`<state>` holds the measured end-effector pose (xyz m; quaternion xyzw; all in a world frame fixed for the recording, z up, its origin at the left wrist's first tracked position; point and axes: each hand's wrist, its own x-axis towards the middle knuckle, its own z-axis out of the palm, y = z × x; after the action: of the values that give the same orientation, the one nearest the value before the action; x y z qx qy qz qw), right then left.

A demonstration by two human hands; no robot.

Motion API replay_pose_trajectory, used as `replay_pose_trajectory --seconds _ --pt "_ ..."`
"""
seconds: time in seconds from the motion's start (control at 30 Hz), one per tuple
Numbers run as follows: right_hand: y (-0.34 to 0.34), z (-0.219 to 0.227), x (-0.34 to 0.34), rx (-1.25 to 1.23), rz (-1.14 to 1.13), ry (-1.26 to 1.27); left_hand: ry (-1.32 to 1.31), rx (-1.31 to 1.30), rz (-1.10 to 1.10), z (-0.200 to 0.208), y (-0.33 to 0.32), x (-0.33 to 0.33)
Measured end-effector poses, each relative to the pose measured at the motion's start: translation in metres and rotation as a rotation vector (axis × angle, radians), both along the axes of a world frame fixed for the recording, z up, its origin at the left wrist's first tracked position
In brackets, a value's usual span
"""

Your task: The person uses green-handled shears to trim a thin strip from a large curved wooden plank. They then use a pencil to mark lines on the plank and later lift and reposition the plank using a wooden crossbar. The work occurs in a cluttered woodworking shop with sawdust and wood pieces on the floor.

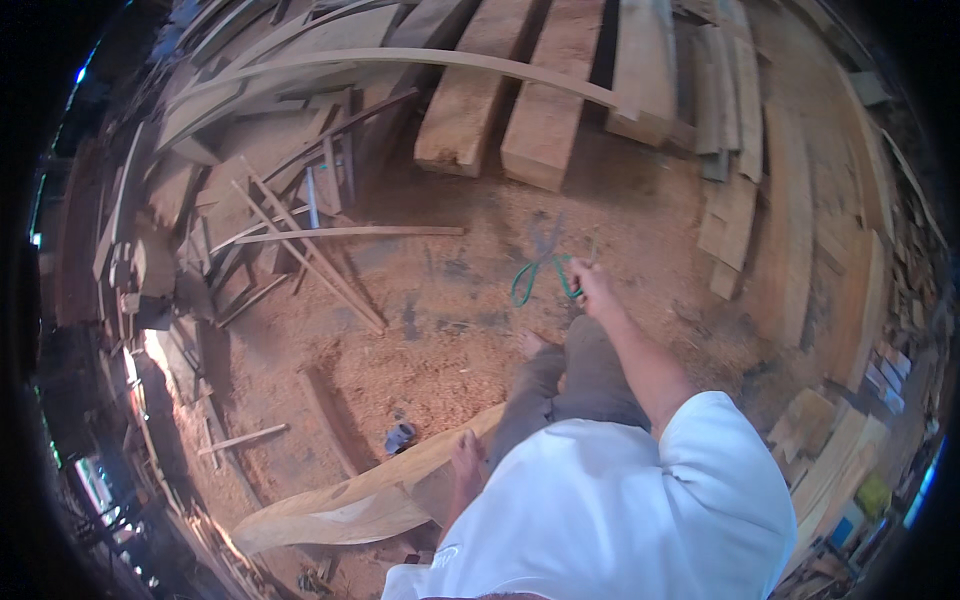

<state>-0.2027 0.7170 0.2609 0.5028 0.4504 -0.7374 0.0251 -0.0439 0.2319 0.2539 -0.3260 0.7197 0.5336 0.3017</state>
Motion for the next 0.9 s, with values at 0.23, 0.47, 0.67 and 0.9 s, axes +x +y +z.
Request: replay_pose_trajectory --seconds 0.23,0.47,0.67,0.9 --pt "0.135 -0.141 -0.194 0.075 -0.141 0.060 -0.257 -0.209 -0.114 0.055 0.065 -0.015" --pt "0.233 -0.233 -0.327 0.104 0.001 -0.089 -0.458 -0.239 0.082 0.058 0.159 -0.128" --pt "0.319 -0.340 -0.340 0.635 0.486 -0.561 -0.554 -0.252 0.173 0.068 0.210 -0.207" --pt "0.369 -0.357 -0.395 0.809 0.529 -0.573 -0.628 -0.223 0.300 0.083 0.259 -0.220"
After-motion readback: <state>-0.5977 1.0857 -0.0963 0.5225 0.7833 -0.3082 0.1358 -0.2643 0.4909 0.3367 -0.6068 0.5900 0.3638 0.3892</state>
